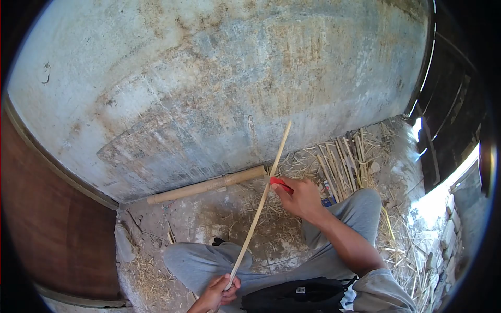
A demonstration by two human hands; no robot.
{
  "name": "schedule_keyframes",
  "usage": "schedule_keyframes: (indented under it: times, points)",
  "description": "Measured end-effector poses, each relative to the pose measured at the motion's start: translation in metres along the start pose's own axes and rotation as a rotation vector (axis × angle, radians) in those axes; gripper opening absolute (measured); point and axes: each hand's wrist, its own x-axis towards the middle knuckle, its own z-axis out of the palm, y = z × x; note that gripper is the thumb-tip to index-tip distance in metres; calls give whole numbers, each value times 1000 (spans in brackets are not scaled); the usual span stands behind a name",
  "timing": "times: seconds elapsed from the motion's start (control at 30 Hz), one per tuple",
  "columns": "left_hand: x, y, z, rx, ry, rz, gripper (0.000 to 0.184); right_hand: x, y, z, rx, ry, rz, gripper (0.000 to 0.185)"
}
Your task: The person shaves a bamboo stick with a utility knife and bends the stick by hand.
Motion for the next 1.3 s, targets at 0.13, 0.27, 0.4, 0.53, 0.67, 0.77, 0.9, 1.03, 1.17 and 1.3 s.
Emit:
schedule_keyframes:
  times: [0.13, 0.27, 0.4, 0.53, 0.67, 0.77, 0.9, 1.03, 1.17, 1.3]
  points:
    - [-19, -16, -1, 51, 13, 86, 45, 5, -6, -8, -9, -34, 78, 31]
    - [-36, -31, -7, 61, 27, 95, 46, 4, -2, -3, -15, -31, 43, 30]
    - [-52, -38, -9, 60, 5, 117, 46, 5, -4, -6, 17, -43, 47, 27]
    - [-71, -39, -8, 2, 63, 25, 43, 6, 6, 2, -78, -32, 42, 30]
    - [-92, -39, -1, -22, 205, -7, 38, 10, 15, 6, -102, 7, 130, 34]
    - [-102, -55, -14, -100, 295, -75, 36, 14, 25, 7, -136, -65, 240, 37]
    - [-107, -67, -25, -143, 335, -97, 37, 17, 32, 7, -153, -54, 322, 41]
    - [-103, -63, -23, -92, 325, -41, 39, 18, 34, 0, -160, -63, 374, 44]
    - [-78, -48, -15, -53, 186, 75, 41, 12, 14, 0, -28, -67, 308, 42]
    - [-40, -17, 7, -53, 178, 132, 46, -1, -26, -6, 68, -156, 202, 38]
